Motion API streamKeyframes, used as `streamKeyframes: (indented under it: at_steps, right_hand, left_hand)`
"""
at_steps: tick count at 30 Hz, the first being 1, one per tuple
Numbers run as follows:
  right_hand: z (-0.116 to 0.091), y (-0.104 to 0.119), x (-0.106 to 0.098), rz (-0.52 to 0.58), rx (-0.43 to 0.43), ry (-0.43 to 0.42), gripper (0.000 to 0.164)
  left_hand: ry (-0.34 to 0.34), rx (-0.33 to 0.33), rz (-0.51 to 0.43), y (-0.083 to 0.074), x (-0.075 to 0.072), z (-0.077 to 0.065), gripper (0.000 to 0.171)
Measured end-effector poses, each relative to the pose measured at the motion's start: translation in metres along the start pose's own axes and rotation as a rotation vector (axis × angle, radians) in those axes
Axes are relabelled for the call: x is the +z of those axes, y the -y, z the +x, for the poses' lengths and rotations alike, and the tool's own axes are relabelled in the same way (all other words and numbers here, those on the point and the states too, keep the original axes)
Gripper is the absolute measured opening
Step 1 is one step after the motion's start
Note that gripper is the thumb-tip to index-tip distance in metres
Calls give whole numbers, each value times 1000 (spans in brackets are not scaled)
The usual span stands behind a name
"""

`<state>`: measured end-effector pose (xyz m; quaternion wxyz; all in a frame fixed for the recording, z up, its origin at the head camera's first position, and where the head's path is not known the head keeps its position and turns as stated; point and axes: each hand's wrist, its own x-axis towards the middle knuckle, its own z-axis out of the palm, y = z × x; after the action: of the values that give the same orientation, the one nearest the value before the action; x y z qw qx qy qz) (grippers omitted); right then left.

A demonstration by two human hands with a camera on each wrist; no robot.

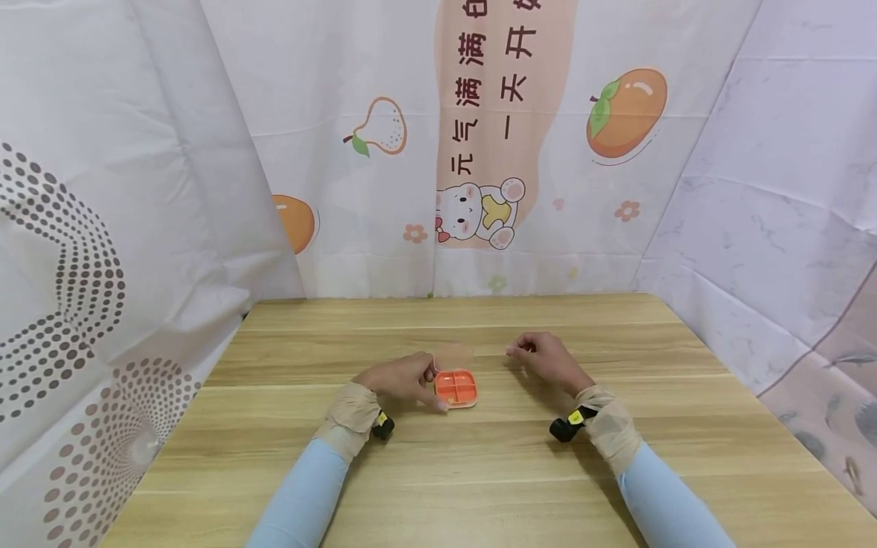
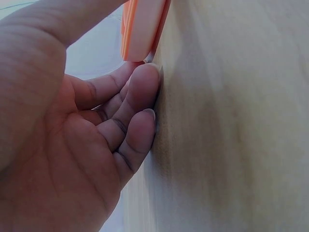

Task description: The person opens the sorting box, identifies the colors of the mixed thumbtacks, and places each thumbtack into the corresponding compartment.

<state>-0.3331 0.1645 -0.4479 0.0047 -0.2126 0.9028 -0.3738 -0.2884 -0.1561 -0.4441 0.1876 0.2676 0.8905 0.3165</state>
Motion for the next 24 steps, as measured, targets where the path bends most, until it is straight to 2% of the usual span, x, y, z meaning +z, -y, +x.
streamKeyframes:
  at_steps: [24]
  right_hand:
    - [1, 13, 12, -3, -15, 11, 16]
  left_hand:
    - [-8, -21, -10, -3, 1, -1, 64]
